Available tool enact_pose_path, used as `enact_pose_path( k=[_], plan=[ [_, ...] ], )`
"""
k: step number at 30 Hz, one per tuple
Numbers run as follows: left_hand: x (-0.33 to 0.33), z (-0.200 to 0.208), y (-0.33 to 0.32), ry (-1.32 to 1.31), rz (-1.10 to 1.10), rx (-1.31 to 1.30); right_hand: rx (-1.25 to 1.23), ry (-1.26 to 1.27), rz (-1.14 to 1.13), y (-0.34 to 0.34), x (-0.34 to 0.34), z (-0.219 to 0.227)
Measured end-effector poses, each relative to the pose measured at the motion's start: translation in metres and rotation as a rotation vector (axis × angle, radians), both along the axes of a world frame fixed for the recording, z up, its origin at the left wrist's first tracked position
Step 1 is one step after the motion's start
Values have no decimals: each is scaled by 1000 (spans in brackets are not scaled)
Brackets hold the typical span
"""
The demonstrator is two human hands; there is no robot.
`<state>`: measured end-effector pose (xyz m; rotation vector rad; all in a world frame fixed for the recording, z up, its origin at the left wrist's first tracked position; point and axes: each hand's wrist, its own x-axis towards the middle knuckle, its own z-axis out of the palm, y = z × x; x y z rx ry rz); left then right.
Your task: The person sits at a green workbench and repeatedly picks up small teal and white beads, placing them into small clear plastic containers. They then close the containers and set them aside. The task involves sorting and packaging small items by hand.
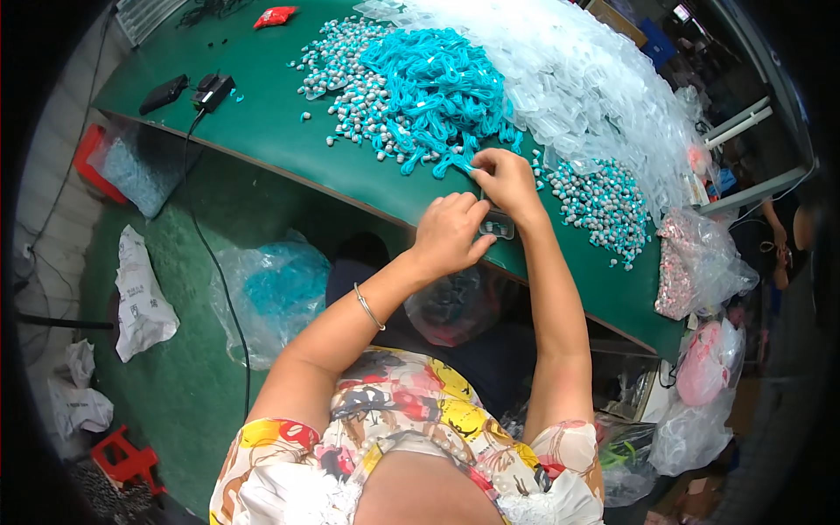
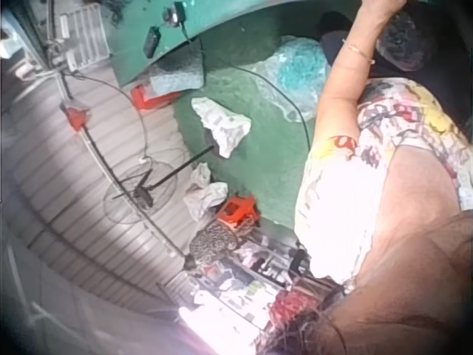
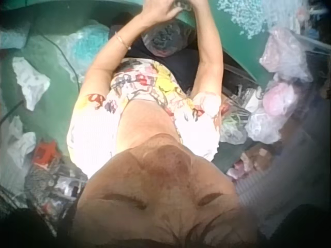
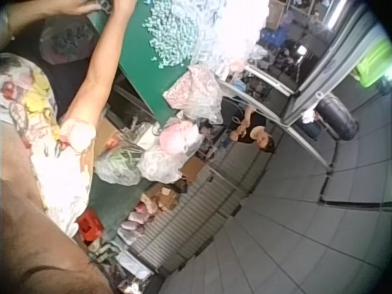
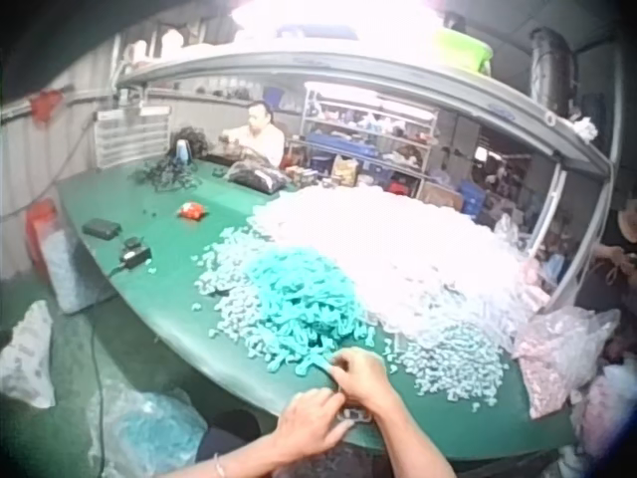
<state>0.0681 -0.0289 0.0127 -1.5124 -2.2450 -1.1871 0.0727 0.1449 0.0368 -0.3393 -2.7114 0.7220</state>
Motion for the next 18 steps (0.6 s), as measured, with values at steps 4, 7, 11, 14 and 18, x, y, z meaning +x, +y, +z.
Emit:
enact_pose_path(
  k=[4,7,11,14,18],
  plan=[
    [1,-1,-1,-44,-14,29,-291,141,90,17,48,12],
    [-1,-1,-4,-90,-26,31,-236,138,127,16,83,24],
    [-6,0,-2,-145,-63,22,-255,92,142,7,107,25],
    [-8,1,-1,-185,-88,-9,40,158,234,8,103,16],
    [-8,4,-1,-207,-82,-40,257,142,275,1,98,16]
  ],
)
